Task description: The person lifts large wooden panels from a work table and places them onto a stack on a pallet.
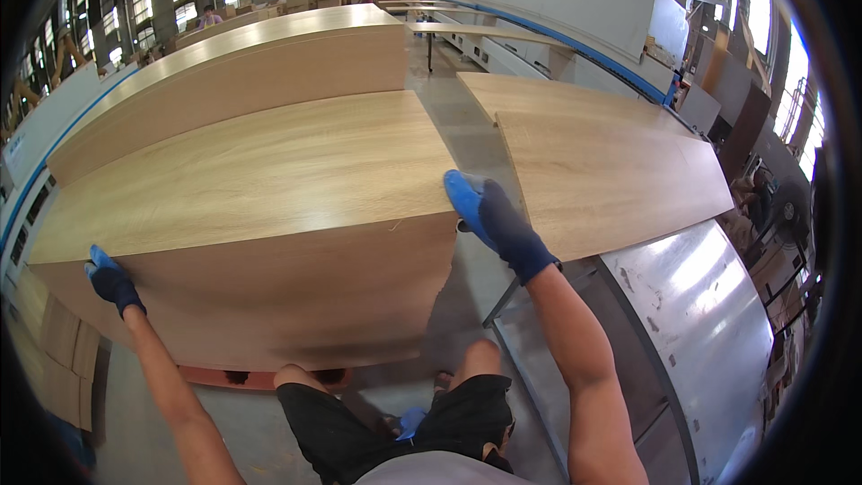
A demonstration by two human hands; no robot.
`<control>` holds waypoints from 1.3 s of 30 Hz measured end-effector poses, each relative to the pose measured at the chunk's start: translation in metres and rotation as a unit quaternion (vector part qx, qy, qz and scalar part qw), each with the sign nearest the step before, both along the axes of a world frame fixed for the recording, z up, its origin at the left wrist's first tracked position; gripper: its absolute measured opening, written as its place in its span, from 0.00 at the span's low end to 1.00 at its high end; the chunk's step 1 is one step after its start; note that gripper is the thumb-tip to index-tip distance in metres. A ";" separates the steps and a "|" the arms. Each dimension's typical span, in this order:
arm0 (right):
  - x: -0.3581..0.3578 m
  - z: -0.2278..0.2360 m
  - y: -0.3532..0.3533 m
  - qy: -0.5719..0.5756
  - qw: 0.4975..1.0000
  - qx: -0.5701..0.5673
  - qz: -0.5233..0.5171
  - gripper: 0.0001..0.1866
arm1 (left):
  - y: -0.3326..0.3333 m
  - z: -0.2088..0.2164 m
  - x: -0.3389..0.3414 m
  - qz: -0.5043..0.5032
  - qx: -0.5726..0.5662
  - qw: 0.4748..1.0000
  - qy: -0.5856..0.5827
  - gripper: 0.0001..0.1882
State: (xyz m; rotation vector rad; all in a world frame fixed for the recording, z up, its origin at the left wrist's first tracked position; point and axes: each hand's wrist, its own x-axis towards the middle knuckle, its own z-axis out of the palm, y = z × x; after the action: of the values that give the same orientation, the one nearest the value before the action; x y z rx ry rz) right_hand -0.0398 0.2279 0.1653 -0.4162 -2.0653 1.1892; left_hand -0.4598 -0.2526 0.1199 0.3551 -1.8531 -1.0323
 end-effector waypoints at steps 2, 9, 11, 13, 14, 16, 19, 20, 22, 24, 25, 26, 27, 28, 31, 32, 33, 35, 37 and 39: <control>-0.014 -0.004 -0.001 0.026 0.996 0.086 -0.009 0.18 | -0.014 -0.004 -0.012 0.009 -0.033 0.999 0.028 0.31; -0.015 0.009 -0.016 -0.095 0.984 0.137 -0.056 0.20 | -0.029 -0.004 -0.023 -0.010 -0.043 0.999 -0.010 0.31; -0.004 -0.007 -0.014 0.032 0.999 -0.013 0.022 0.19 | -0.042 -0.014 -0.027 -0.071 -0.058 0.995 0.030 0.29; 0.016 -0.037 -0.015 0.139 0.962 -0.223 0.073 0.20 | -0.043 -0.044 -0.024 -0.202 0.030 0.962 0.183 0.21; 0.039 -0.056 -0.012 0.174 0.920 -0.343 0.072 0.20 | 0.008 -0.050 0.030 -0.239 0.113 0.956 0.125 0.21; 0.084 -0.096 -0.015 0.109 0.893 -0.437 -0.031 0.19 | 0.028 -0.073 0.093 -0.391 0.243 0.876 0.144 0.19; 0.152 -0.173 0.006 0.190 0.818 -0.538 -0.070 0.21 | 0.071 -0.131 0.166 -0.314 0.238 0.914 -0.096 0.12; 0.162 -0.186 0.015 0.248 0.781 -0.573 -0.030 0.22 | 0.082 -0.162 0.174 -0.346 0.290 0.880 -0.145 0.11; 0.162 -0.172 0.042 0.322 0.751 -0.576 -0.027 0.22 | 0.139 -0.177 0.240 -0.449 0.291 0.818 -0.211 0.10; 0.155 -0.151 0.072 0.377 0.738 -0.560 -0.026 0.23 | 0.188 -0.178 0.292 -0.551 0.278 0.737 -0.273 0.10; 0.147 -0.138 0.087 0.396 0.743 -0.538 -0.030 0.24 | 0.216 -0.177 0.315 -0.596 0.277 0.695 -0.291 0.10; 0.145 -0.134 0.097 0.414 0.748 -0.517 -0.035 0.24 | 0.241 -0.170 0.337 -0.651 0.248 0.648 -0.308 0.12; 0.147 -0.138 0.100 0.428 0.757 -0.491 -0.053 0.24 | 0.261 -0.163 0.357 -0.700 0.216 0.599 -0.323 0.13; 0.147 -0.146 0.100 0.441 0.764 -0.466 -0.070 0.24 | 0.280 -0.158 0.372 -0.733 0.201 0.561 -0.328 0.14; 0.156 -0.170 0.075 0.489 0.764 -0.390 -0.159 0.24 | 0.316 -0.165 0.398 -0.806 0.078 0.524 -0.263 0.16; 0.164 -0.159 0.048 0.512 0.737 -0.424 -0.122 0.24 | 0.324 -0.146 0.412 -0.803 0.118 0.488 -0.321 0.16; 0.178 -0.159 0.029 0.535 0.721 -0.421 -0.131 0.24 | 0.332 -0.133 0.422 -0.819 0.127 0.426 -0.363 0.20; 0.202 -0.155 -0.014 0.517 0.724 -0.410 -0.200 0.25 | 0.350 -0.127 0.447 -0.829 0.178 0.316 -0.426 0.22; 0.209 -0.140 -0.055 0.464 0.759 -0.376 -0.260 0.25 | 0.364 -0.123 0.476 -0.834 0.229 0.191 -0.465 0.25; 0.210 -0.138 -0.079 0.428 0.784 -0.346 -0.288 0.26 | 0.374 -0.114 0.506 -0.829 0.285 0.101 -0.471 0.26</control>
State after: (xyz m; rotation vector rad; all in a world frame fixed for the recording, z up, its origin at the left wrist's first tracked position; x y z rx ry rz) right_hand 0.1698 0.1493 0.0278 -0.6285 -0.6003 1.3461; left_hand 0.0463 0.1219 0.0061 0.6229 0.6684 1.3010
